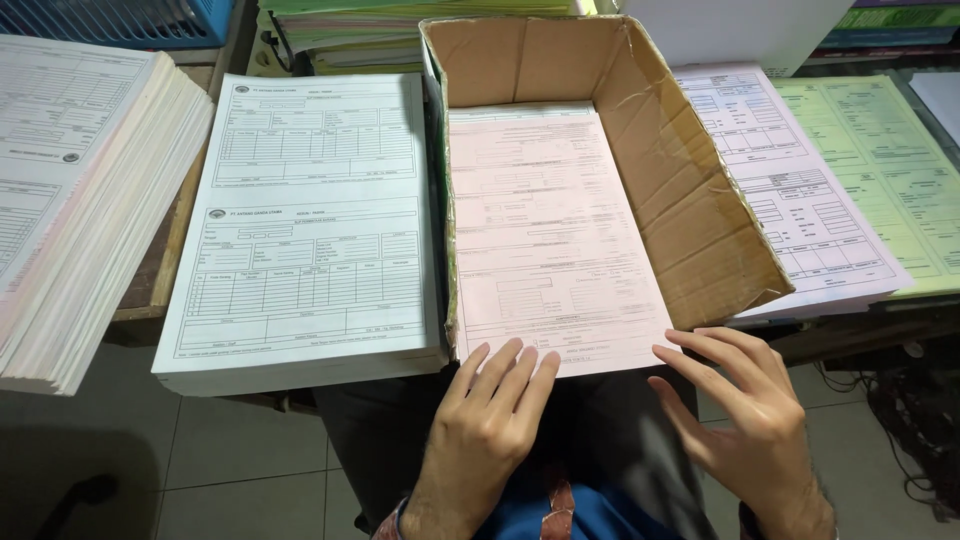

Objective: Sort and organize different colored paper forms into stacks and a cardboard box on a desk.

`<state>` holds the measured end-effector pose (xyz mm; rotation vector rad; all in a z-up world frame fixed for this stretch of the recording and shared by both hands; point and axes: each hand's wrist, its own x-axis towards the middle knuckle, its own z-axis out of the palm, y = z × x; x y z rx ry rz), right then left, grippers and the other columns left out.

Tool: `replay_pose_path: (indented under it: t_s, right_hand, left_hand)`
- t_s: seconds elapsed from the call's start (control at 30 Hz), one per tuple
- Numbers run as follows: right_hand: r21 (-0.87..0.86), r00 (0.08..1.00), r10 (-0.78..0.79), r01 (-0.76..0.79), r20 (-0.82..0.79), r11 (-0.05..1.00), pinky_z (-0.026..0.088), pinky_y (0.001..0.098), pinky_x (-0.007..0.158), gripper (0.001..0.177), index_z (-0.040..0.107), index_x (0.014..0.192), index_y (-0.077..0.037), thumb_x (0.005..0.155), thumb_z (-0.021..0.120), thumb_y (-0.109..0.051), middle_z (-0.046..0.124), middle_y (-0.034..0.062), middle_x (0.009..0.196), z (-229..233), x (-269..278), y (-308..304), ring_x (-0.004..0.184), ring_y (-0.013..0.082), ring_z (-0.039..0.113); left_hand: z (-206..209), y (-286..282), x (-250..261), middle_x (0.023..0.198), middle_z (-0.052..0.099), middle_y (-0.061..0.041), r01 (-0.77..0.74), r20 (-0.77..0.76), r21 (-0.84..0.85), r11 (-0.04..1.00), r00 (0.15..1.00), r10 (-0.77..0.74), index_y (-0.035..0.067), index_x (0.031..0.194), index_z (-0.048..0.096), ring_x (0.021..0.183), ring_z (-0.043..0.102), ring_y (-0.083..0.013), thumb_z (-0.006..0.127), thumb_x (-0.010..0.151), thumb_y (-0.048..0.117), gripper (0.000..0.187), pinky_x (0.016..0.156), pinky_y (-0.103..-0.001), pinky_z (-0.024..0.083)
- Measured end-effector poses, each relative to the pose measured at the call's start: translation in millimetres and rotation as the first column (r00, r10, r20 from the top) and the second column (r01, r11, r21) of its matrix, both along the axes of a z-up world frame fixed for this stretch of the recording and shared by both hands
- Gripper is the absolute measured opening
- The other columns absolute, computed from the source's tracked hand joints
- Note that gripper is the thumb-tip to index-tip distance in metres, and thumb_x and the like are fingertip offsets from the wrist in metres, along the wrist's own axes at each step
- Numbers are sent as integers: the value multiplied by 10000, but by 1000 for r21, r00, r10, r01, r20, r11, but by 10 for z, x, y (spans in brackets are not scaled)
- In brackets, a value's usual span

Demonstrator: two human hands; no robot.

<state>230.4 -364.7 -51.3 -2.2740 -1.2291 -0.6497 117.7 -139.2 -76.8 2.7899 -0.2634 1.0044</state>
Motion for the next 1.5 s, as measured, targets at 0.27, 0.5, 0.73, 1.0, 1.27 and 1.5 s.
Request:
replay_pose_path:
  t_s: [0.27, 0.5, 0.73, 1.0, 1.27, 1.5]
  right_hand:
    - [150, 995, -84, 91, -54, 984, 539, 386, 1001, 173, 755, 1080, -29, 911, 769, 7, 738, 99, 1119, 49, -92, -82, 1011, 273, 665]
    - [299, 982, -59, 112, -181, 948, 548, 336, 889, 315, 675, 1204, 40, 904, 771, 30, 705, 133, 965, -111, -219, -96, 866, 226, 652]
    - [618, 929, 11, 237, -370, 750, 549, 324, 891, 352, 565, 1223, 60, 907, 719, 53, 598, 156, 939, -410, -366, -101, 807, 210, 615]
    - [595, 865, 324, -36, -384, 803, 496, 395, 1182, 857, 446, 1407, 59, 725, 832, -288, 593, 254, 1391, -201, -582, 54, 1331, 334, 612]
    - [880, 677, 582, 228, -451, 417, 283, 480, 1240, 1240, -41, 1630, -65, 768, 794, -378, 235, 224, 1656, -302, -649, -217, 1516, 331, 306]
    - [476, 506, 20, 796, -862, 374, 578, 314, 912, 437, 602, 1175, 36, 791, 776, -79, 743, 161, 1139, -122, -181, -799, 1034, 228, 714]
  left_hand:
    - [241, -20, 39, 914, 704, -97, 75, 118, -214, 974, 992, -51, -36, 1082, 723, 864, 683, -271, 674, 960, -91, 143, 808, -386, 586]
    - [31, 17, -54, 1087, 776, -127, -27, -175, -430, 903, 983, -54, 79, 1063, 770, 1075, 726, -311, 617, 692, -189, 483, 930, -400, 583]
    - [499, -172, -180, 976, 722, -108, 15, 92, -337, 941, 996, 17, 14, 1031, 680, 822, 726, -256, 514, 852, -211, 333, 741, -348, 591]
    - [1314, -515, 18, 1139, 656, -159, 275, -98, -451, 849, 930, -353, -20, 1279, 610, 983, 710, -282, 599, 851, -87, 434, 836, -363, 589]
    - [1797, -1451, 1318, 540, 485, -5, 334, -422, -629, 702, 611, -669, 154, 543, 408, 522, 499, -149, 497, 899, 182, 368, 526, -358, 488]
    - [1734, -2186, 2589, 586, 375, 40, 274, -411, -647, 711, 660, -628, 163, 586, 357, 577, 402, -140, 552, 754, 152, 258, 476, -348, 317]
